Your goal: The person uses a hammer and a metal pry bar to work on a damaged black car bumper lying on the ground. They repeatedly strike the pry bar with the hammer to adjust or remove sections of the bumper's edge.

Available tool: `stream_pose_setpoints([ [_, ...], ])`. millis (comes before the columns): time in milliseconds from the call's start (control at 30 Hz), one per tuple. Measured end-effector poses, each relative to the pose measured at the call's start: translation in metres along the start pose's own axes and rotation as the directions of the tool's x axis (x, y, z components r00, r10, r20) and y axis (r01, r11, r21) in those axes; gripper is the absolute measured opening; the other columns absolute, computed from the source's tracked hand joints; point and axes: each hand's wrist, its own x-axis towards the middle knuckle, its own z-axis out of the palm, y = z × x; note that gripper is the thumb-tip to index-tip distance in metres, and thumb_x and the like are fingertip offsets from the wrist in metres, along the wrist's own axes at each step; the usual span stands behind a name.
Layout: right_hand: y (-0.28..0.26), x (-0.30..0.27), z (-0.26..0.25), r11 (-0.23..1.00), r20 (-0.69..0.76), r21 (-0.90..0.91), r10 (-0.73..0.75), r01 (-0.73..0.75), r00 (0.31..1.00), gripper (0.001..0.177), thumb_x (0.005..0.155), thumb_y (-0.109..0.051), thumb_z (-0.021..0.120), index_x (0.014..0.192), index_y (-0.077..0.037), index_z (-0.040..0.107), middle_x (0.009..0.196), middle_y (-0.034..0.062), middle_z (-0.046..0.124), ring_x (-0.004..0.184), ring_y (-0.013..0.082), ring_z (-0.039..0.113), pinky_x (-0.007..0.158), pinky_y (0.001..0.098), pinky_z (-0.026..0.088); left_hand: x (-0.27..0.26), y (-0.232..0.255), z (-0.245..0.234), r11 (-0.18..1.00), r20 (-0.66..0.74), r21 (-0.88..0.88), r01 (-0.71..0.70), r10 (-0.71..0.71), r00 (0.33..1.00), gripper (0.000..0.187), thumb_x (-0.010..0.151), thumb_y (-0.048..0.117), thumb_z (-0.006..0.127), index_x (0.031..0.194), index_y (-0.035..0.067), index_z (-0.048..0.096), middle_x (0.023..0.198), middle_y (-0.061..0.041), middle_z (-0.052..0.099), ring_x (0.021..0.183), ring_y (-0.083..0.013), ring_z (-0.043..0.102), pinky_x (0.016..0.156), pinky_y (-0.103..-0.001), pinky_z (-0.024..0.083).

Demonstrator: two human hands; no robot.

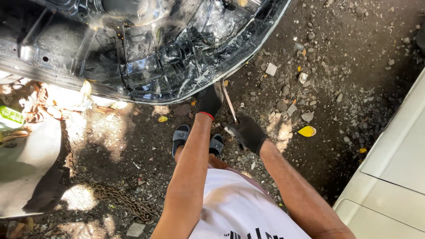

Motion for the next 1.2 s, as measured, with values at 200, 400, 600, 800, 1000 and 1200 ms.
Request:
stream_pose_setpoints([
  [200,-0.033,-0.017,-0.001,0.971,0.047,0.013,0.236,-0.237,0.971,0.030,0.095,-0.021,0.062,0.119,-0.004,0.060,0.061,0.0051,0.054,0.041,0.0170,0.052,0.038,0.0364,0.044,0.001,-0.022,0.027,0.998,0.028,-0.056,0.031,-0.029,0.999,0.046,0.110,0.038,0.036,0.129,0.008,0.064,0.108,-0.022,0.074,0.096,-0.0406,0.070,0.084,-0.054,0.056],
  [400,-0.025,-0.005,-0.023,0.912,-0.202,-0.375,0.091,-0.163,0.975,0.030,0.098,-0.031,0.058,0.119,-0.011,0.059,0.064,0.0106,0.062,0.049,0.0234,0.060,0.048,0.0426,0.048,0.023,-0.036,0.049,0.918,-0.362,0.088,-0.387,0.392,0.846,0.040,0.102,0.023,0.040,0.133,0.009,0.062,0.127,-0.024,0.070,0.114,-0.0447,0.066,0.097,-0.051,0.053],
  [600,-0.016,0.004,-0.019,0.639,-0.357,-0.745,-0.139,-0.192,0.924,0.020,0.104,-0.027,0.047,0.105,-0.012,0.060,0.081,0.0155,0.070,0.066,0.0307,0.071,0.059,0.0473,0.056,0.007,-0.032,0.040,0.966,-0.205,-0.132,-0.221,0.191,0.960,0.036,0.108,0.024,0.045,0.131,0.004,0.065,0.126,-0.023,0.068,0.118,-0.0433,0.064,0.103,-0.051,0.050],
  [800,-0.047,0.001,-0.011,0.429,-0.462,-0.842,-0.261,-0.327,0.848,0.030,0.103,-0.039,0.048,0.098,-0.014,0.066,0.083,0.0158,0.073,0.077,0.0391,0.071,0.065,0.0548,0.056,0.005,-0.018,0.016,0.971,-0.330,-0.028,-0.237,0.215,0.919,0.033,0.106,0.027,0.046,0.119,0.008,0.070,0.121,-0.019,0.073,0.115,-0.0412,0.065,0.103,-0.053,0.048],
  [1000,-0.048,0.005,-0.031,0.450,-0.403,-0.841,-0.152,-0.300,0.902,0.044,0.106,-0.048,0.041,0.096,-0.015,0.068,0.090,0.0160,0.074,0.086,0.0390,0.073,0.076,0.0533,0.057,0.005,-0.013,0.024,0.977,-0.280,-0.011,-0.211,0.199,0.939,0.033,0.107,0.027,0.047,0.117,0.007,0.071,0.116,-0.021,0.073,0.110,-0.0414,0.066,0.100,-0.052,0.049],
  [1200,-0.050,0.014,-0.051,0.395,-0.337,-0.876,-0.085,-0.279,0.938,0.044,0.106,-0.048,0.040,0.107,-0.013,0.067,0.094,0.0181,0.074,0.090,0.0413,0.071,0.079,0.0549,0.055,0.012,-0.011,0.023,0.972,-0.282,-0.015,-0.234,0.221,0.934,0.031,0.101,0.022,0.048,0.117,0.007,0.071,0.111,-0.021,0.074,0.103,-0.0416,0.068,0.093,-0.051,0.051],
])
